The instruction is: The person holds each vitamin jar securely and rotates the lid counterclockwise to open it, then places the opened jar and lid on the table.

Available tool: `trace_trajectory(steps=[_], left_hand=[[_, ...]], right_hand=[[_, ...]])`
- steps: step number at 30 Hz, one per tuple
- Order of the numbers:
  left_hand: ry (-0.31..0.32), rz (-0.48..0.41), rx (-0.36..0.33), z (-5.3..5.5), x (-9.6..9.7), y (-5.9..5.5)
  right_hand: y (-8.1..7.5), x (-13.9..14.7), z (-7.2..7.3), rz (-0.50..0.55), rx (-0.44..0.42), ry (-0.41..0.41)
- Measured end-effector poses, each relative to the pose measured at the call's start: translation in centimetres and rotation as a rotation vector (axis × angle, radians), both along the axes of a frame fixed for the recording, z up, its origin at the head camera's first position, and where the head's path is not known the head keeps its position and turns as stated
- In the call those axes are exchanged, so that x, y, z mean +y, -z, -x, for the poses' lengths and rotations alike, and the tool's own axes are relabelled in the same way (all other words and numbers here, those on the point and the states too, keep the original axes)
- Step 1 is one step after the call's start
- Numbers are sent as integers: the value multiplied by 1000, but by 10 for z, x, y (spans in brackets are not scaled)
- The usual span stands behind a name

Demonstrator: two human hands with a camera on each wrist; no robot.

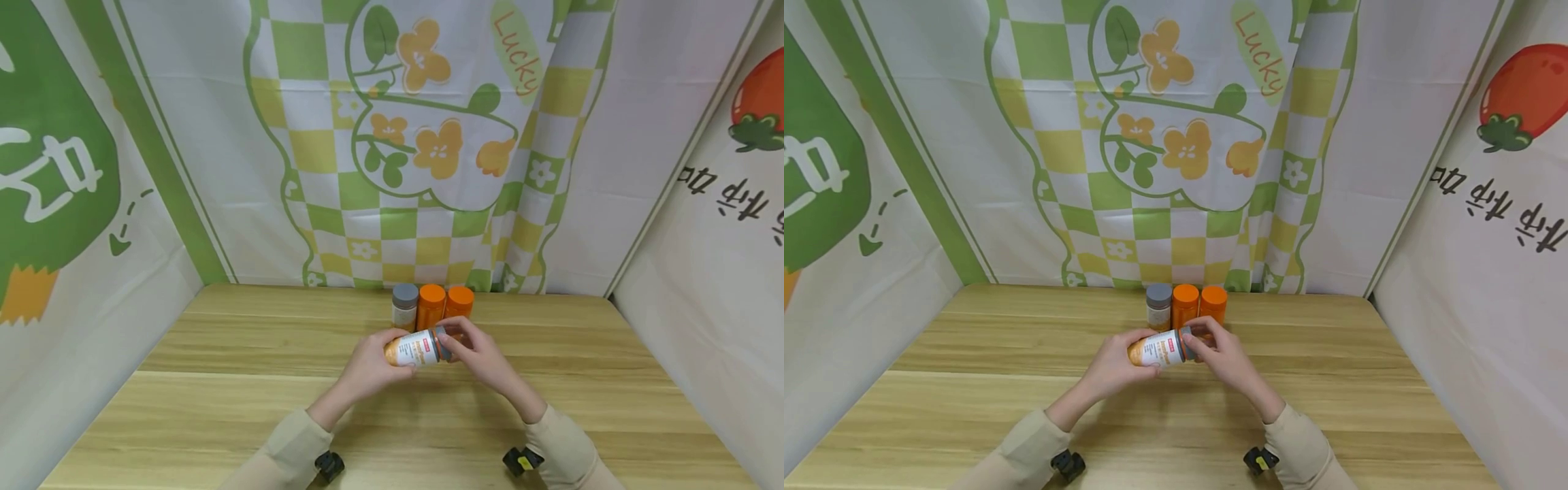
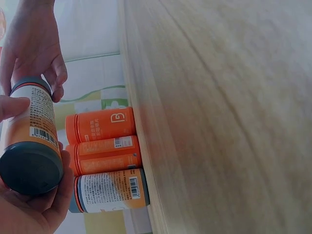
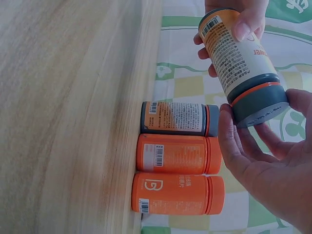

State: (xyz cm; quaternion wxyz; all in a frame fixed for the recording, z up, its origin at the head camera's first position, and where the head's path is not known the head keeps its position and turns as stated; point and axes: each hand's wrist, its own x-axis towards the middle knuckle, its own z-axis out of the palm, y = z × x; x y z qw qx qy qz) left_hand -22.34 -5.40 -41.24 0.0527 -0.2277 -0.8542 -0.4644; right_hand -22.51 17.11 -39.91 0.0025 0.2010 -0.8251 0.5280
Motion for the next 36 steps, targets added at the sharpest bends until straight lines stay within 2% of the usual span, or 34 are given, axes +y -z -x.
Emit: trace_trajectory(steps=[11, 23, 36], left_hand=[[12, -16, -39, 2, -1, 1], [22, -1, -42, 3, -1, 0], [44, -32, -103, 2, -1, -4]], right_hand=[[1, 4, -1, 21, 57, -65], [3, 8, 0, 49, 102, -122], [3, 11, 0, 130, 99, -202]])
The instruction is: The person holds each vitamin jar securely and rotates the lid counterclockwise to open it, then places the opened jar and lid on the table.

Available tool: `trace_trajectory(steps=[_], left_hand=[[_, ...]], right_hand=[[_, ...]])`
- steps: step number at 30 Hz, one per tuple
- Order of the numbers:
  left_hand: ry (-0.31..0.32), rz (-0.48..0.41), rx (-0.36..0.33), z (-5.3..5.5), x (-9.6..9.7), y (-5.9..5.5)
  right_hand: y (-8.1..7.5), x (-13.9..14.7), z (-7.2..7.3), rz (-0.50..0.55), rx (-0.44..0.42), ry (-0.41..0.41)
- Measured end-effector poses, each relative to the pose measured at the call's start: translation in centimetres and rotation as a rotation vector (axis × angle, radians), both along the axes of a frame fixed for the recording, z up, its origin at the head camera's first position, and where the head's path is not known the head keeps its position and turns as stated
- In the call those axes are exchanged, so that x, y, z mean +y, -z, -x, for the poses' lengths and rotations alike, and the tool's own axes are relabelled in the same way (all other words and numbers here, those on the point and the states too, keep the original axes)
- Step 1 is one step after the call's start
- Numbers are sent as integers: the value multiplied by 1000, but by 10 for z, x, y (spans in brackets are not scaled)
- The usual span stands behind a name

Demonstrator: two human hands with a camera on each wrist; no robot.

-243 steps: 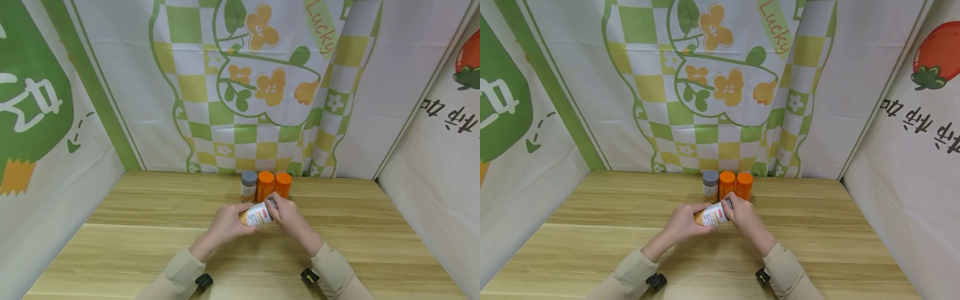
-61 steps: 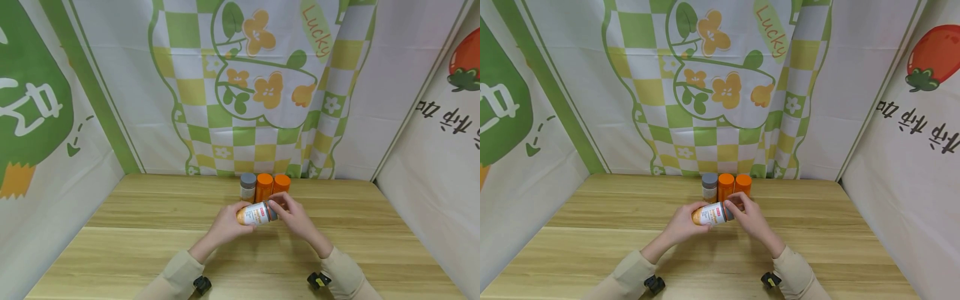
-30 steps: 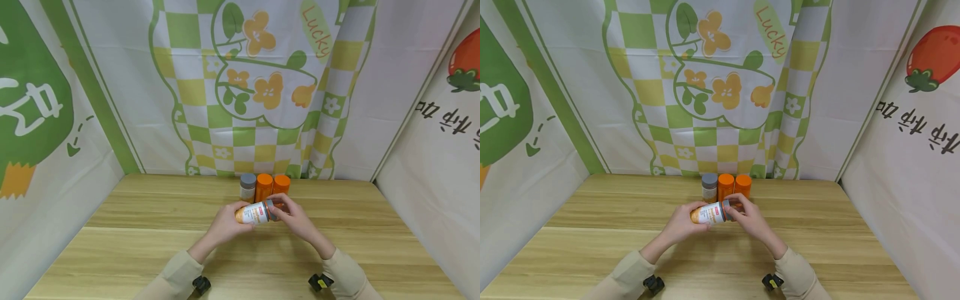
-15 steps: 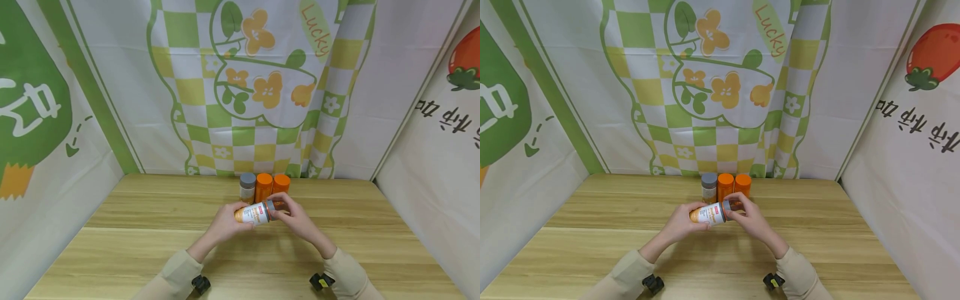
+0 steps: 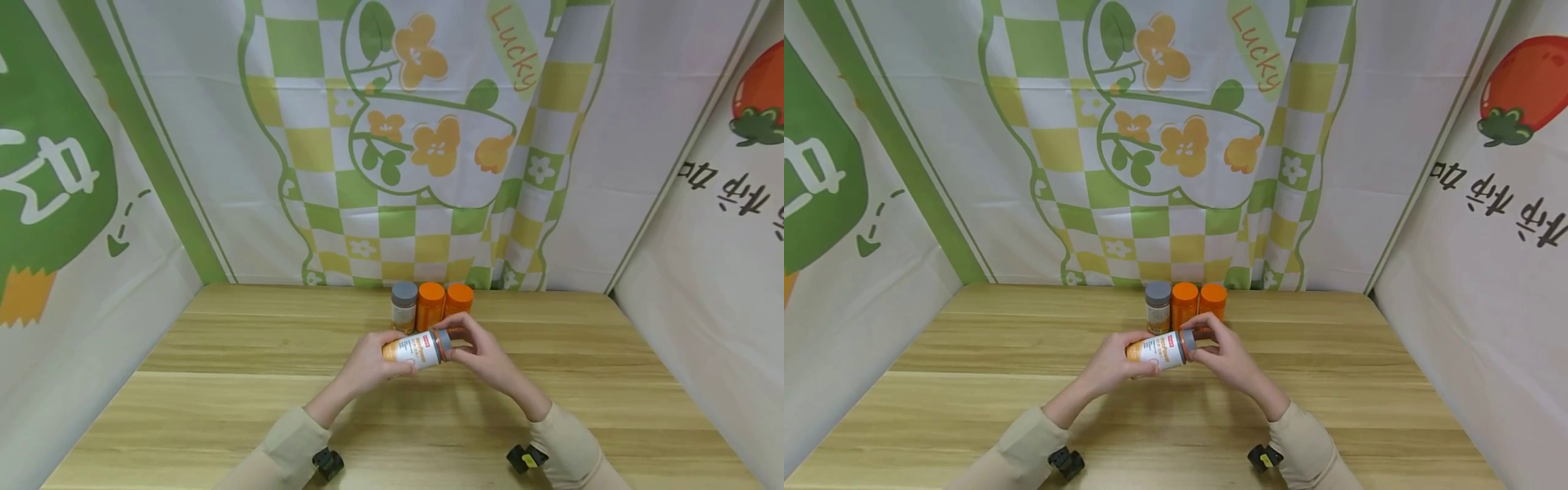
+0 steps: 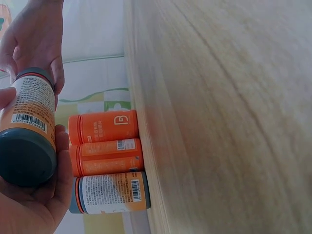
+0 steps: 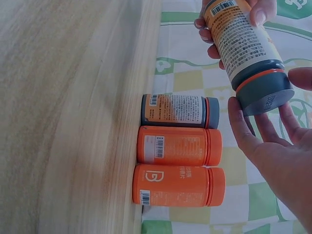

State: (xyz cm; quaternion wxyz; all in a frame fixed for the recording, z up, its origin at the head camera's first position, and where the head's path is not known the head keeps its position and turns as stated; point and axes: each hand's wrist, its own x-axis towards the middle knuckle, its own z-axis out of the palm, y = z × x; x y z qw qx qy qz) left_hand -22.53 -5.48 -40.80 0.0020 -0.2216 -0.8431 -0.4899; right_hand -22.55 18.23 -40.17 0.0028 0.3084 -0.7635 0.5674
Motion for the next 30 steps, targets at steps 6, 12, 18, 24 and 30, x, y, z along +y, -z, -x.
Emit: trace_trajectory(steps=[6, 12, 18, 24, 30], left_hand=[[8, 6, 0, -1, 0, -2], [7, 7, -5, -1, 0, 0], [3, 5, -6, 1, 0, 2], [-9, 38, 8, 2, 1, 4], [-20, 56, 28, -1, 2, 3]], right_hand=[[0, 0, -1, 28, -1, -26], [0, 0, -1, 38, 1, -41], [-1, -2, -2, -2, 6, 1], [-1, -4, -2, -66, 5, 107], [0, -5, 0, -58, -65, 105]])
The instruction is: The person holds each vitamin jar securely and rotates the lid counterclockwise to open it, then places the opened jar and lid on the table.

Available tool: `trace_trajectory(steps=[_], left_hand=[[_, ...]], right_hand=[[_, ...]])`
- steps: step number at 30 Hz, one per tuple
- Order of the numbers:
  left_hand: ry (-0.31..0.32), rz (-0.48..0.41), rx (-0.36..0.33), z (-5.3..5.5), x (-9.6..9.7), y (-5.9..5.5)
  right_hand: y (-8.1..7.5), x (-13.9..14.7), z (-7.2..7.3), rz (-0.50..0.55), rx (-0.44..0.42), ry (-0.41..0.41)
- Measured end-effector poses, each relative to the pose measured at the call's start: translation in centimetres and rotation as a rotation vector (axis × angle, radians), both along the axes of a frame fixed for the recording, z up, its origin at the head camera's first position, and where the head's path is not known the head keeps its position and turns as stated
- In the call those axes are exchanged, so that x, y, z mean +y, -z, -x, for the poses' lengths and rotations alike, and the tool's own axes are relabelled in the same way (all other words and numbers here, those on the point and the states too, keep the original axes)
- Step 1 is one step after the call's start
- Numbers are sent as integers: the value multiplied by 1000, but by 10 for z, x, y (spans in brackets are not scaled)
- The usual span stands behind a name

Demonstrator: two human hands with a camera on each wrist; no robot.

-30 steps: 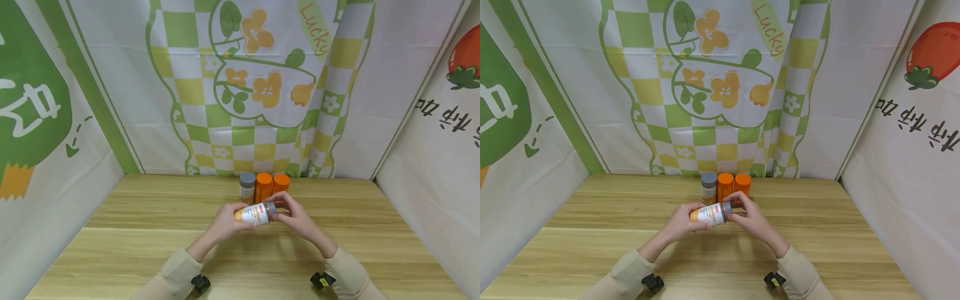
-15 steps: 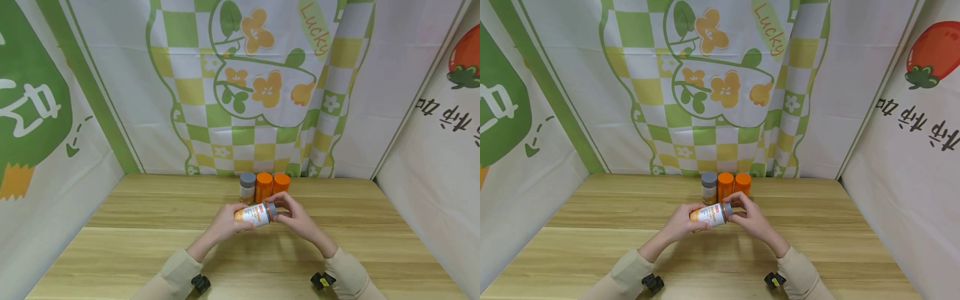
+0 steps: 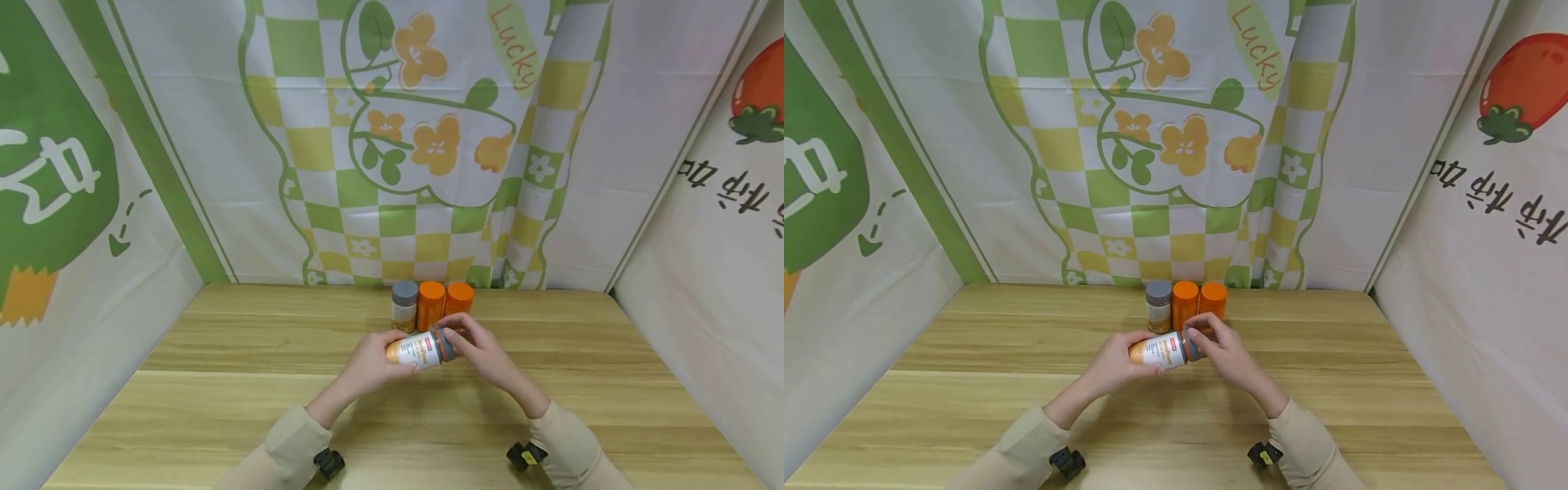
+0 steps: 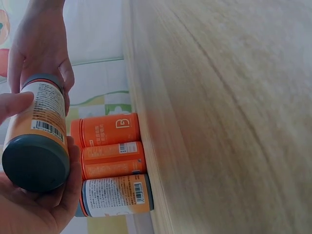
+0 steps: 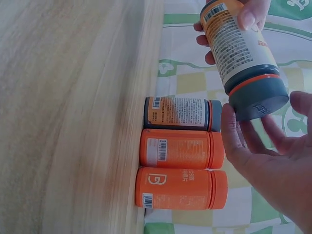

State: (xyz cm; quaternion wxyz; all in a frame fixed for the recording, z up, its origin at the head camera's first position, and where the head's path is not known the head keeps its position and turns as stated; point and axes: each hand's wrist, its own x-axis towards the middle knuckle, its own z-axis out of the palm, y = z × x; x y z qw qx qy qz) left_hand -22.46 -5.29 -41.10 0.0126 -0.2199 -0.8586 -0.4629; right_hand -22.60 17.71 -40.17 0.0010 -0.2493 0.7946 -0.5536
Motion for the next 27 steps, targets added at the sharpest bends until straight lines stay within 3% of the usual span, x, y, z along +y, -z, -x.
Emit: trace_trajectory(steps=[7, 13, 27], left_hand=[[-5, -2, 7, 1, 1, 0], [-10, 1, 33, 0, 1, -2], [-6, -20, 8, 3, 0, 1]], right_hand=[[0, -2, 2, -65, -148, 64], [-1, -2, 2, -62, -240, 88], [-1, 1, 4, -24, -220, -45]])
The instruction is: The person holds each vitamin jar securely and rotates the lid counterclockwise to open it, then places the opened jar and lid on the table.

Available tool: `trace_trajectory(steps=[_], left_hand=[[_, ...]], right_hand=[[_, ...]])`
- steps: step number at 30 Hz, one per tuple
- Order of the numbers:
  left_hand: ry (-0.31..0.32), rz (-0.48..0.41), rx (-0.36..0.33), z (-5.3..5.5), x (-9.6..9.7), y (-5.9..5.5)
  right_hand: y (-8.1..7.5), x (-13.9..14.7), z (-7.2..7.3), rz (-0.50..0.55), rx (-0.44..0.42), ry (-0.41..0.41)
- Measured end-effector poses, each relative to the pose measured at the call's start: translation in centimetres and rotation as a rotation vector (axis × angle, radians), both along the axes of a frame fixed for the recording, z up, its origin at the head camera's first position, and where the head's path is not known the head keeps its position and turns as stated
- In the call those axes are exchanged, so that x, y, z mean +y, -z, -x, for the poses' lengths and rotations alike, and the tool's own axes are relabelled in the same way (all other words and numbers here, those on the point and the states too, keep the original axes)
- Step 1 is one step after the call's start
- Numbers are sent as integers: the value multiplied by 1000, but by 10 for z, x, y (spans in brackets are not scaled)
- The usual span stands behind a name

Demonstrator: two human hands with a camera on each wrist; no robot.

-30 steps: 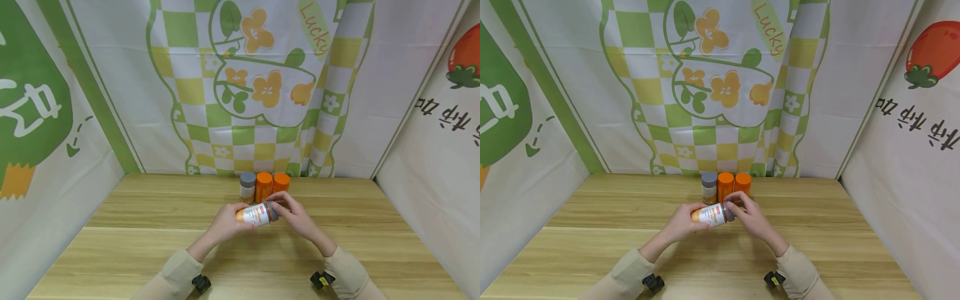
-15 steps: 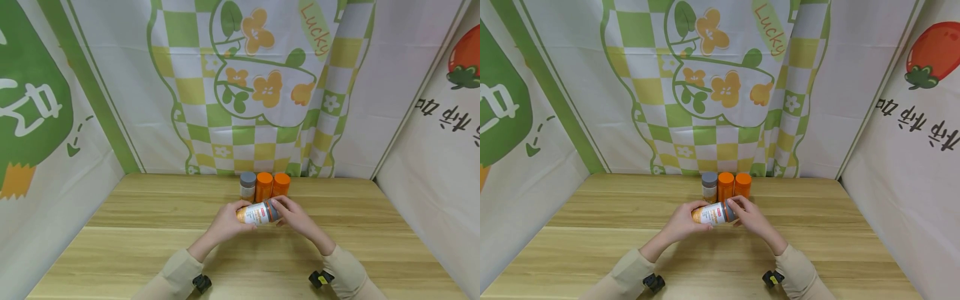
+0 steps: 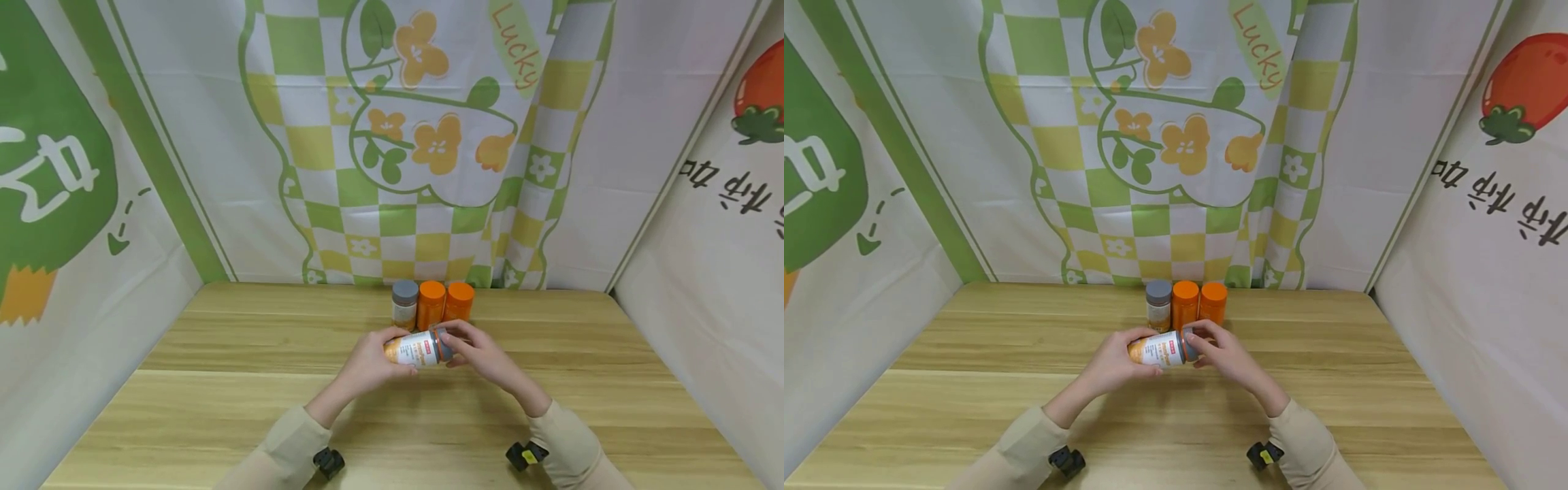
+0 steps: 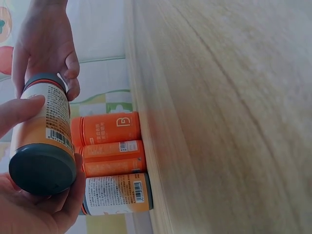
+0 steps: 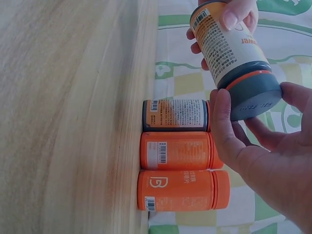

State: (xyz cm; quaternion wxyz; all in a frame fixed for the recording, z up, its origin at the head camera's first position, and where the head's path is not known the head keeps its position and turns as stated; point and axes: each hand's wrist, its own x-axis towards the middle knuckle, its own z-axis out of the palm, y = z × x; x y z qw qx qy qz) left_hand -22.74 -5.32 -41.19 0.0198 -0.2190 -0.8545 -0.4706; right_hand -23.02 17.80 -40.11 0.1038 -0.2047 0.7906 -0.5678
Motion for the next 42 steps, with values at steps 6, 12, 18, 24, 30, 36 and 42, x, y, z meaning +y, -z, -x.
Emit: trace_trajectory(steps=[6, 12, 18, 24, 30, 36, 42], left_hand=[[-2, -6, -27, 0, -1, -1], [4, -16, -53, 1, -2, 0], [13, -31, -74, 2, -2, 1], [8, -29, -91, 2, -3, 1], [10, -33, -100, 1, -3, 0], [16, -50, -110, 1, -3, 0], [22, -51, -111, 0, -2, 0]], right_hand=[[-1, 3, -1, 4, 33, -52], [-1, 5, -3, 17, 58, -85], [-1, 7, -4, 37, 87, -101], [-1, 7, -5, 55, 128, -103], [1, 8, -4, 90, 191, -121], [2, 9, -4, 141, 198, -164], [3, 9, -4, 144, 200, -161]])
